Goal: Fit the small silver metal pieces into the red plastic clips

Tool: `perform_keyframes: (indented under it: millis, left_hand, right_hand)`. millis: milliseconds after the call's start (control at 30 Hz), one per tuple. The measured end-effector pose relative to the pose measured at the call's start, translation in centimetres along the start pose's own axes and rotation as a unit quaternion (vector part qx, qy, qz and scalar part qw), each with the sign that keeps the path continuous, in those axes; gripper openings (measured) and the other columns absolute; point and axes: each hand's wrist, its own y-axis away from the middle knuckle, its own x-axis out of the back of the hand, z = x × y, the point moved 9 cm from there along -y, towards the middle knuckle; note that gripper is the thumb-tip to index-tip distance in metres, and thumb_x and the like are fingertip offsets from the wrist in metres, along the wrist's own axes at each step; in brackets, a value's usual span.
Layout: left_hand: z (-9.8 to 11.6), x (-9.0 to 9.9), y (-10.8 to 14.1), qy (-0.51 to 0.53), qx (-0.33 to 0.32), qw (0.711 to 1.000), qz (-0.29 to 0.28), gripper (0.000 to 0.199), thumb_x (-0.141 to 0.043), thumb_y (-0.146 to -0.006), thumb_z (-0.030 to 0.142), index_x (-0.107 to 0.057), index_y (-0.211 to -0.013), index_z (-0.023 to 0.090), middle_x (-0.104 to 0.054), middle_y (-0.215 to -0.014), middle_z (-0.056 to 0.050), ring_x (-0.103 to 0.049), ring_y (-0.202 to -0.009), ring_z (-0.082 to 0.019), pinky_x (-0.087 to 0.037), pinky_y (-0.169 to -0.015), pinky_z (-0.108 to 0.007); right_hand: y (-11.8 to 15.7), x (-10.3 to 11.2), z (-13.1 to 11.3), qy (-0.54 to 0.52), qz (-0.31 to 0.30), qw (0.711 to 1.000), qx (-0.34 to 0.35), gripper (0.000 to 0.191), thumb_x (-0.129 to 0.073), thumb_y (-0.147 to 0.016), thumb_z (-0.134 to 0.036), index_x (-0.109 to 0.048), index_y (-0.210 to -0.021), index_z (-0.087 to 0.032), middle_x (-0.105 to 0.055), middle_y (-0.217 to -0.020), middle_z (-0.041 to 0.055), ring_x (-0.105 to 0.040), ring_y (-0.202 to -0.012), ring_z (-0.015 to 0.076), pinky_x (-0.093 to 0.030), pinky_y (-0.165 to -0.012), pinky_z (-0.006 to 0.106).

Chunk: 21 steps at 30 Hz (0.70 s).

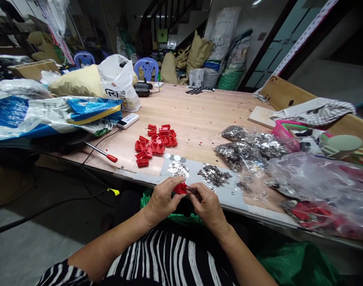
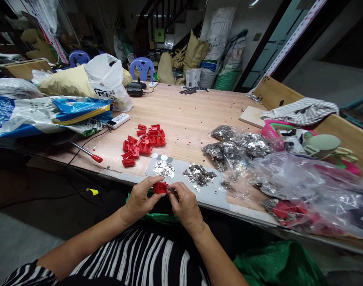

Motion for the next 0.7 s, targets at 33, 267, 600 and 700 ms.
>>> perform_keyframes:
  millis: [33,267,600,700]
  left_hand:
    - [0.07,-0.03,0.05,-0.005,-0.002,1.000,-0.002,0.042,-0.063,-0.080,0.012,-0.052,-0.119,0.022,-0.067,-0.106,-0.007,-0.065,-0.098,-0.019,-0.054,-0.087,-0.032]
    - [0.34,-0.12,0.05,-0.024,-0.006,1.000,-0.009,0.041,-0.062,-0.081,0.015,-0.051,-0.120,0.022,-0.068,-0.103,-0.006,-0.067,-0.094,-0.019,-0.056,-0.083,-0.032]
    - [0.73,-0.29,-0.11,-0.024,-0.027,0.999,-0.011,0.039,-0.061,-0.081,0.012,-0.052,-0.118,0.021,-0.068,-0.102,-0.006,-0.067,-0.094,-0.018,-0.056,-0.083,-0.030]
    - [0.82,-0.38,-0.11,-0.020,-0.033,0.999,-0.013,0.037,-0.061,-0.081,0.013,-0.052,-0.116,0.021,-0.068,-0.102,-0.006,-0.067,-0.093,-0.018,-0.055,-0.083,-0.030]
  right_hand:
    - [0.06,-0.06,0.14,0.001,-0.004,1.000,-0.010,0.009,-0.048,-0.089,-0.018,-0.056,-0.087,-0.023,-0.062,-0.080,0.0024,-0.059,-0.071,0.0159,-0.045,-0.065,0.027]
    - [0.45,0.38,0.25,0.031,0.027,0.999,-0.019,0.009,-0.049,-0.085,-0.016,-0.056,-0.085,-0.022,-0.062,-0.079,0.0023,-0.058,-0.069,0.0159,-0.045,-0.065,0.027]
    - [0.02,0.27,0.44,0.007,-0.044,0.997,-0.071,0.010,-0.049,-0.086,-0.019,-0.057,-0.080,-0.022,-0.062,-0.074,0.0008,-0.057,-0.067,0.0154,-0.043,-0.063,0.026]
    - [-0.12,0.10,0.63,-0.002,-0.064,0.995,-0.075,0.011,-0.049,-0.087,-0.021,-0.057,-0.080,-0.022,-0.062,-0.074,0.0005,-0.057,-0.066,0.0153,-0.042,-0.062,0.026]
